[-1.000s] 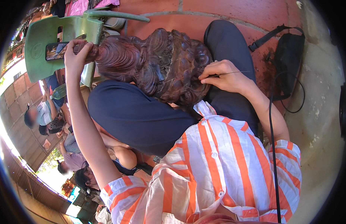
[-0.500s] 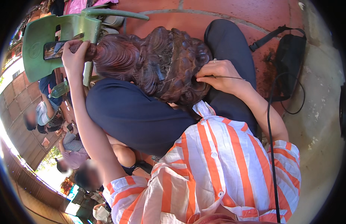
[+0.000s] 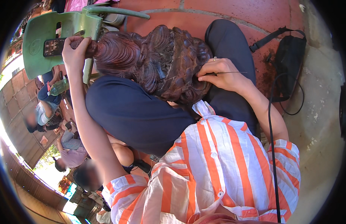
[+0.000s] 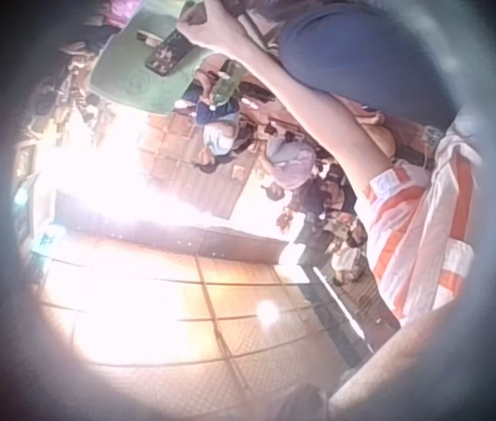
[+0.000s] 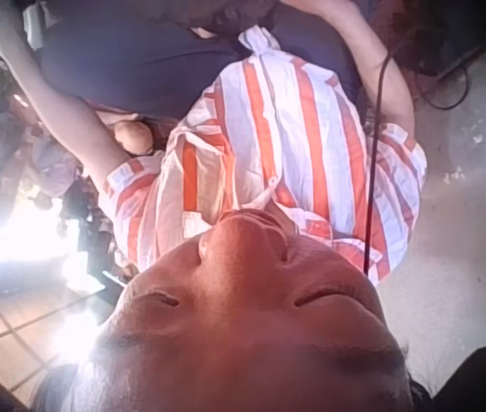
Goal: The person carves a dark wooden object using a small chisel, holding the object on their lap and refining its surface details. They rotate the object to access different areas and continue carving throughout the clip.
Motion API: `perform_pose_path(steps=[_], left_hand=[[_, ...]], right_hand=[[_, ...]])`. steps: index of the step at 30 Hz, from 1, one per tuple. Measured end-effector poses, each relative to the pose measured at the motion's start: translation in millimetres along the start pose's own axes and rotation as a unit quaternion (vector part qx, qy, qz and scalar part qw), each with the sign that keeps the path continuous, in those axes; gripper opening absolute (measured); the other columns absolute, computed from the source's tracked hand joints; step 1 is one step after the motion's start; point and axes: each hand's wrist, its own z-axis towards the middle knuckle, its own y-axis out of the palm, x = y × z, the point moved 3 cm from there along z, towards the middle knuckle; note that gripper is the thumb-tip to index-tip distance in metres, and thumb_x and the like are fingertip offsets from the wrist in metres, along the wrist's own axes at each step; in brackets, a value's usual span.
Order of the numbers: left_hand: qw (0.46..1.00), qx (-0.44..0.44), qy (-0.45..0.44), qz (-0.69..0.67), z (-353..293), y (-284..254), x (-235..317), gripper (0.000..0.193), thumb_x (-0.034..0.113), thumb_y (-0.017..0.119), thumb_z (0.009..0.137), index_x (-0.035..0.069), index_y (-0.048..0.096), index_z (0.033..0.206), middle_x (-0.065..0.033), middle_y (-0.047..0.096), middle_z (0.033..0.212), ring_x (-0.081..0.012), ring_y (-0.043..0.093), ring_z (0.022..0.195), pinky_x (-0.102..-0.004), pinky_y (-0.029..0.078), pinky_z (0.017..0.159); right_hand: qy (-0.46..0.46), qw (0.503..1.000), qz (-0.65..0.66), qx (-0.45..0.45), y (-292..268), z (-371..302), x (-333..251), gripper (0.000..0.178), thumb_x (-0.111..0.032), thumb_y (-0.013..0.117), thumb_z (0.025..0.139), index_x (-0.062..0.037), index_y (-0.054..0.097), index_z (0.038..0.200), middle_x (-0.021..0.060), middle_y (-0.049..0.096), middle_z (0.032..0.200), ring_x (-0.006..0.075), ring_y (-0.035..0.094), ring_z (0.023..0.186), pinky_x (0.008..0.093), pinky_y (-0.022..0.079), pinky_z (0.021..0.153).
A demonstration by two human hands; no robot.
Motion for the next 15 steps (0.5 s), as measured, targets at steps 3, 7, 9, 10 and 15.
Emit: perform_pose_path(steps=[3, 7, 9, 10, 15], left_hand=[[1.000, 0.002, 0.006, -0.013, -1.2, 2.8, 4.4, 0.042, 0.029, 0.079, 0.070, -0.001, 0.064, 0.095, -0.0110, 0.067, 0.088, -0.0166, 0.063, 0.080, -0.0298, 0.051, 0.077], [1.000, -0.002, 0.005, -0.005, -1.0, 0.4, -0.4, 0.042, 0.029, 0.079, 0.069, -0.002, 0.064, 0.094, -0.0107, 0.067, 0.087, -0.0165, 0.063, 0.079, -0.0296, 0.051, 0.076], [1.000, 0.004, 0.005, -0.011, 0.8, 2.1, 1.9, 0.042, 0.028, 0.079, 0.070, -0.002, 0.064, 0.094, -0.0106, 0.067, 0.087, -0.0164, 0.063, 0.079, -0.0293, 0.051, 0.075], [1.000, 0.006, 0.003, -0.013, -0.4, 1.3, 3.0, 0.042, 0.028, 0.079, 0.070, -0.002, 0.064, 0.094, -0.0106, 0.067, 0.086, -0.0163, 0.063, 0.079, -0.0292, 0.051, 0.075], [1.000, -0.002, -0.003, -0.014, 1.4, 0.6, -0.5, 0.041, 0.028, 0.079, 0.070, -0.002, 0.064, 0.095, -0.0107, 0.066, 0.086, -0.0159, 0.063, 0.079, -0.0291, 0.051, 0.075]], right_hand=[[-0.003, 0.997, 0.059, -0.046, -9.7, -1.6, 3.0, 0.011, -0.010, 0.072, 0.079, -0.0032, 0.070, 0.088, 0.0116, 0.070, 0.083, 0.0291, 0.068, 0.081, 0.0363, 0.053, 0.071], [0.013, 0.993, 0.096, -0.061, -15.8, -2.7, 0.3, 0.013, -0.009, 0.072, 0.080, -0.0011, 0.069, 0.089, 0.0127, 0.071, 0.085, 0.0295, 0.069, 0.081, 0.0353, 0.053, 0.072], [0.017, 0.995, 0.093, -0.031, -13.9, -2.4, 0.9, 0.012, -0.011, 0.072, 0.080, -0.0027, 0.070, 0.088, 0.0116, 0.071, 0.085, 0.0289, 0.069, 0.080, 0.0351, 0.053, 0.071], [0.016, 0.997, 0.071, -0.027, -12.1, -1.7, 0.8, 0.012, -0.012, 0.072, 0.080, -0.0036, 0.070, 0.088, 0.0109, 0.071, 0.085, 0.0285, 0.069, 0.080, 0.0350, 0.053, 0.071], [-0.009, 0.999, -0.033, -0.021, -6.1, 5.9, -6.2, 0.010, -0.016, 0.070, 0.081, -0.0077, 0.071, 0.087, 0.0074, 0.071, 0.084, 0.0267, 0.068, 0.077, 0.0350, 0.052, 0.067]])
